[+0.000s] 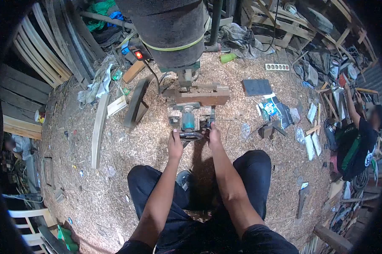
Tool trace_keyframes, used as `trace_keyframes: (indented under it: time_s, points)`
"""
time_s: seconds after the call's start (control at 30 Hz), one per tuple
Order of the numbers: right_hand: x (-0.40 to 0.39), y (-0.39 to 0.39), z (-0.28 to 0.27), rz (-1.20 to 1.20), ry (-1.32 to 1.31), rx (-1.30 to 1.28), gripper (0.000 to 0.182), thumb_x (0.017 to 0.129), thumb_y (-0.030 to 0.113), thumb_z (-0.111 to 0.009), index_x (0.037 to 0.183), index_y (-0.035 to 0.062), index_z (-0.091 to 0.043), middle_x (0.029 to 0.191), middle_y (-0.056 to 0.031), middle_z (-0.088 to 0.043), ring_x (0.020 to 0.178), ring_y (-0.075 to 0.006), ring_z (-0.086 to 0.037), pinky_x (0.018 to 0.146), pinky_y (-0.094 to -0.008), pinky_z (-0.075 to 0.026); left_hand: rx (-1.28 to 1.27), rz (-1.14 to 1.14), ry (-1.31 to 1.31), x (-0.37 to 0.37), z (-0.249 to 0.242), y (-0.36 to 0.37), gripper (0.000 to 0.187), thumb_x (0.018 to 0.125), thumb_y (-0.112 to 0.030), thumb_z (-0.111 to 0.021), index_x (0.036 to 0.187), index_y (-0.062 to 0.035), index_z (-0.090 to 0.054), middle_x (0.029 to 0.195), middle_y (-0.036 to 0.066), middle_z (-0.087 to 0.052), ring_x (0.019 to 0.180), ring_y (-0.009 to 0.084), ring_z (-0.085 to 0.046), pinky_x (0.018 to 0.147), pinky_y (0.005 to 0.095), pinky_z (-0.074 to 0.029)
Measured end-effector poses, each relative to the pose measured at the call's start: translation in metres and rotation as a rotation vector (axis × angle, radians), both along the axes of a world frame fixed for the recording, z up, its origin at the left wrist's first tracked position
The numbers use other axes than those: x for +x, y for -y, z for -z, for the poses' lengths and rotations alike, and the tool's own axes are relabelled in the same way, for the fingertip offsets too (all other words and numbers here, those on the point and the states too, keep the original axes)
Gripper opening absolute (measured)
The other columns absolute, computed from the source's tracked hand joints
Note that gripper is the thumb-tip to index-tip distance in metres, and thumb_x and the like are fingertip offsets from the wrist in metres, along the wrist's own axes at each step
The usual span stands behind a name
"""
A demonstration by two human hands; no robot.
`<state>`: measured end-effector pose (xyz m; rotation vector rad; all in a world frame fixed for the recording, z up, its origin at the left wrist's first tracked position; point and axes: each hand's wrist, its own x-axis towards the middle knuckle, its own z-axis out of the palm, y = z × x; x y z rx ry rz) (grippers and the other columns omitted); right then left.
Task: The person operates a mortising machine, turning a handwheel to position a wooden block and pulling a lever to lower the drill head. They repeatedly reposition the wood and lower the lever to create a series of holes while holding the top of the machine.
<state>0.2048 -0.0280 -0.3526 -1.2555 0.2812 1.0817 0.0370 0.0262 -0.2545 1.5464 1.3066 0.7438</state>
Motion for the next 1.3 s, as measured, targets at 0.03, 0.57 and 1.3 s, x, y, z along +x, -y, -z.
trace_keyframes:
  time_s: [0.03, 0.57, 1.3]
  points:
    - [-0.002, 0.0, -0.004, 0.013, -0.028, -0.007, 0.044, 0.1, 0.043, -0.046, 0.102, 0.0012, -0.06, 0.079, -0.0087, -0.065, 0.063, -0.0196, -0.063, 0.058, -0.0344, -0.053, -0.01, 0.0, 0.013, 0.002, -0.001, 0.0, 0.053, 0.102, -0.042, -0.033, 0.099, 0.0023, -0.061, 0.093, 0.021, -0.064, 0.092, 0.0337, -0.061, 0.087, 0.0405, -0.044]
    - [-0.022, 0.019, 0.026, -0.06, 0.848, 0.084, 0.059, 0.088, 0.008, -0.065, 0.14, -0.0043, -0.038, 0.13, -0.0204, -0.049, 0.115, -0.0273, -0.054, 0.094, -0.0349, -0.048, -0.048, 0.019, -0.005, -0.002, -0.009, 0.0, 0.054, 0.101, -0.042, -0.034, 0.103, 0.0044, -0.061, 0.096, 0.025, -0.065, 0.094, 0.0394, -0.061, 0.086, 0.0435, -0.044]
    - [0.004, 0.011, 0.02, 0.237, 0.326, -0.421, 0.047, 0.093, 0.042, -0.06, 0.083, -0.004, -0.064, 0.087, -0.0131, -0.065, 0.08, -0.0177, -0.059, 0.074, -0.0353, -0.047, -0.062, 0.014, -0.039, -0.001, -0.015, 0.0, 0.058, 0.1, -0.045, -0.032, 0.104, 0.0052, -0.062, 0.098, 0.027, -0.065, 0.096, 0.0415, -0.061, 0.088, 0.044, -0.044]
